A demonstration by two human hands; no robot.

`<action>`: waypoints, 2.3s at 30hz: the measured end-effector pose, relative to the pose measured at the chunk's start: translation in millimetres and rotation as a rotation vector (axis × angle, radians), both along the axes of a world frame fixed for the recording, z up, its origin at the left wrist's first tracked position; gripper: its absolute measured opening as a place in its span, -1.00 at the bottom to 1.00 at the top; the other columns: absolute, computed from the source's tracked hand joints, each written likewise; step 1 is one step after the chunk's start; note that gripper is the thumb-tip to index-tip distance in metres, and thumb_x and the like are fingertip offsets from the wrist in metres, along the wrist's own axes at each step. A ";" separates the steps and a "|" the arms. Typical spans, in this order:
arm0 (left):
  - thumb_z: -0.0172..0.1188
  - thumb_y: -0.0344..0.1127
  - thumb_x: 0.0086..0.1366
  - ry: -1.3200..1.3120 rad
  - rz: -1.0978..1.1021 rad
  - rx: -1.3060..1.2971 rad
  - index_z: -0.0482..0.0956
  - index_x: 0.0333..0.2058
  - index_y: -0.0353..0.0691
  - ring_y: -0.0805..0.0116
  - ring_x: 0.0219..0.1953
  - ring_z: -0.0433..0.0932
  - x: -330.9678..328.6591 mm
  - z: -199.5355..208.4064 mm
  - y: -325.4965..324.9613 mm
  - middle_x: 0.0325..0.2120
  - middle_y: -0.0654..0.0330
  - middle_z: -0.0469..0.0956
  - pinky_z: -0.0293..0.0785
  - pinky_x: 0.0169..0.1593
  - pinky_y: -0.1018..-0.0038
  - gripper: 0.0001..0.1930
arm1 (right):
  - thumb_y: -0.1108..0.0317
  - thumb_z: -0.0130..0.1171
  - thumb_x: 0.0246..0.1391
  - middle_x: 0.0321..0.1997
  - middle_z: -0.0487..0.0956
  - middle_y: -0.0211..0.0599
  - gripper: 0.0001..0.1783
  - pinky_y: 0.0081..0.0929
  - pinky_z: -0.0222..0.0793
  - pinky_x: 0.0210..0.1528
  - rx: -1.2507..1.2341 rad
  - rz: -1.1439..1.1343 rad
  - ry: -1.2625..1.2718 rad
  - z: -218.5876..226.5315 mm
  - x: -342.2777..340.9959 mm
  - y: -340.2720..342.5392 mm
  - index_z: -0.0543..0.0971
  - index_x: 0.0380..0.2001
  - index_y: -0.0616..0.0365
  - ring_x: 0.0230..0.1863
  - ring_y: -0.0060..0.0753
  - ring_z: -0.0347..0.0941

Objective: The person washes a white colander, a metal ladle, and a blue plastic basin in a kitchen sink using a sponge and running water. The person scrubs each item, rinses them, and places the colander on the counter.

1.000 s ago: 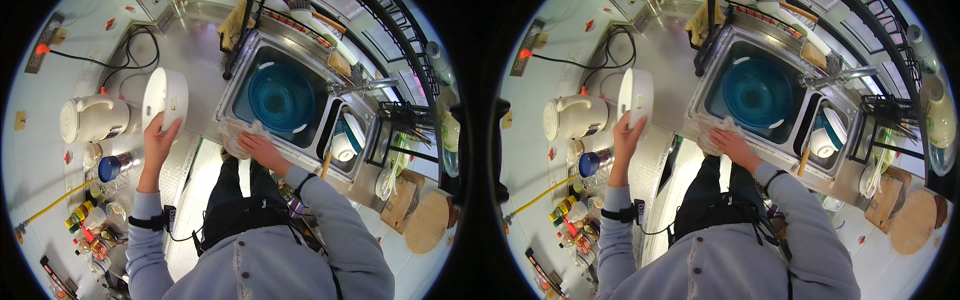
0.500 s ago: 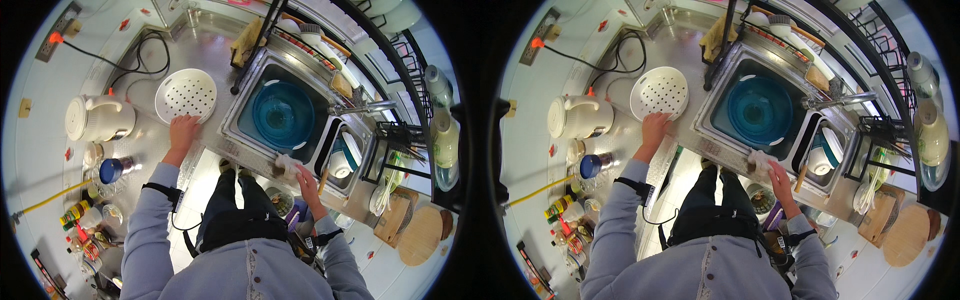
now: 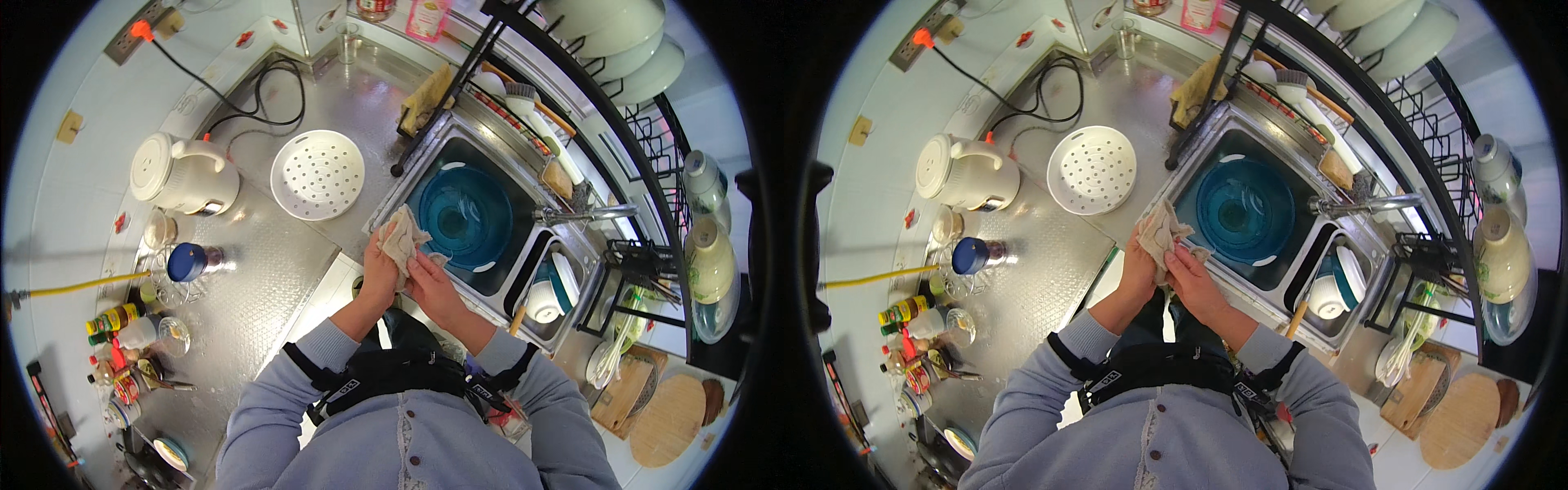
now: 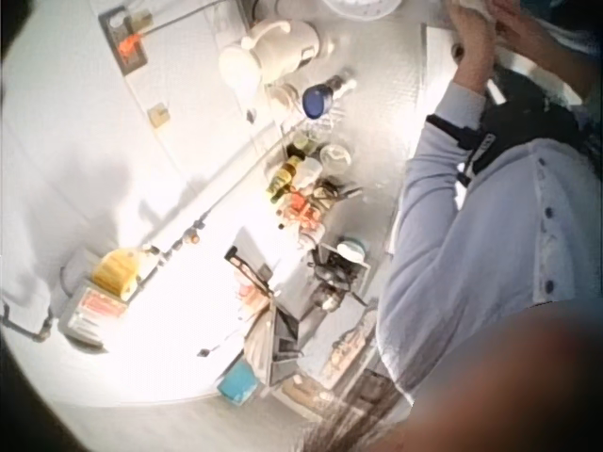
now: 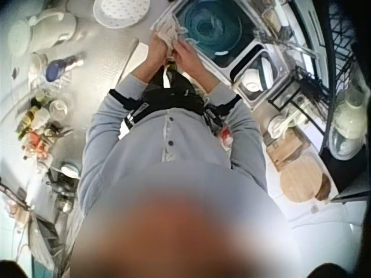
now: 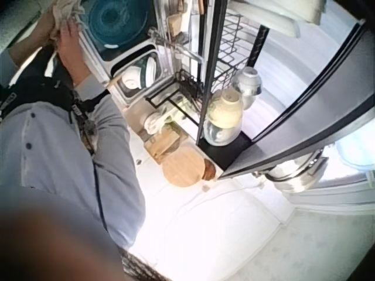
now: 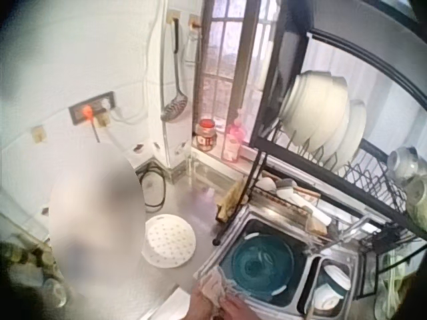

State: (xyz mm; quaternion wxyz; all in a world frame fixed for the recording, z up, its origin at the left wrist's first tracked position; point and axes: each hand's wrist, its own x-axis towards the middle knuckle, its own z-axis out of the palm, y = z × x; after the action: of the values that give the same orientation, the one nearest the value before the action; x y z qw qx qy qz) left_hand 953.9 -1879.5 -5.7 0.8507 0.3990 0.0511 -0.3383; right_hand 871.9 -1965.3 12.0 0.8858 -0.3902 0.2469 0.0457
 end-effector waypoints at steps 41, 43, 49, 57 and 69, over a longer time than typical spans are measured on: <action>0.19 -0.32 0.30 -0.563 -1.106 0.598 0.55 -0.16 -0.27 0.44 -0.21 0.58 -66.5 -16.0 -11.5 -0.30 0.20 0.62 0.47 -0.10 0.51 -0.81 | 0.23 0.10 0.21 -0.33 0.64 -0.31 -0.72 -0.50 0.45 -0.17 -0.958 0.526 0.223 -87.4 -117.8 -185.5 0.62 -0.19 0.21 -0.29 -0.50 0.56; 0.18 -0.31 0.31 -0.552 -1.049 0.618 0.54 -0.14 -0.26 0.45 -0.19 0.58 -66.8 -26.8 -3.8 -0.28 0.20 0.62 0.47 -0.07 0.52 -0.80 | 0.23 0.14 0.16 -0.34 0.64 -0.28 -0.72 -0.47 0.45 -0.17 -0.920 0.369 0.279 -125.7 -105.7 -200.7 0.61 -0.17 0.19 -0.31 -0.44 0.57; 0.15 -0.34 0.34 -0.402 -0.900 0.640 0.51 -0.09 -0.30 0.48 -0.13 0.54 -63.8 -50.4 7.2 -0.24 0.23 0.58 0.43 0.01 0.55 -0.78 | 0.18 0.33 -0.06 -0.03 0.53 -0.11 -0.52 -0.13 0.36 0.04 -1.423 0.556 0.184 -227.3 -46.0 -171.6 0.50 -0.04 0.05 0.04 -0.01 0.41; 0.15 -0.34 0.33 -0.322 -0.775 0.555 0.53 -0.12 -0.30 0.49 -0.19 0.55 -50.4 -66.2 14.1 -0.28 0.24 0.60 0.45 -0.07 0.55 -0.79 | 0.20 0.16 0.20 -0.18 0.53 -0.38 -0.74 -0.51 0.33 -0.10 -0.905 0.215 0.284 -162.4 -47.3 -203.4 0.49 -0.13 0.10 -0.12 -0.49 0.38; 0.03 0.06 0.38 0.292 -0.740 0.411 0.27 0.20 -0.39 0.28 0.16 0.38 -32.7 -66.7 -92.9 0.09 0.04 0.42 0.32 0.18 0.36 -0.35 | 0.22 0.07 0.28 -0.04 0.50 -0.44 -0.66 -0.54 0.36 0.05 -0.350 -0.136 0.030 6.2 -61.2 -197.5 0.41 0.05 0.11 -0.02 -0.57 0.43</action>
State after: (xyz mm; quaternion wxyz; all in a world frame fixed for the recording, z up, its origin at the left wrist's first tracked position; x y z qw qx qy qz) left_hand 921.2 -1972.4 -72.4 0.5594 0.4995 0.0907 -0.6553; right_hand 810.7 -2162.8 18.2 0.8018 -0.5199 0.2900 -0.0523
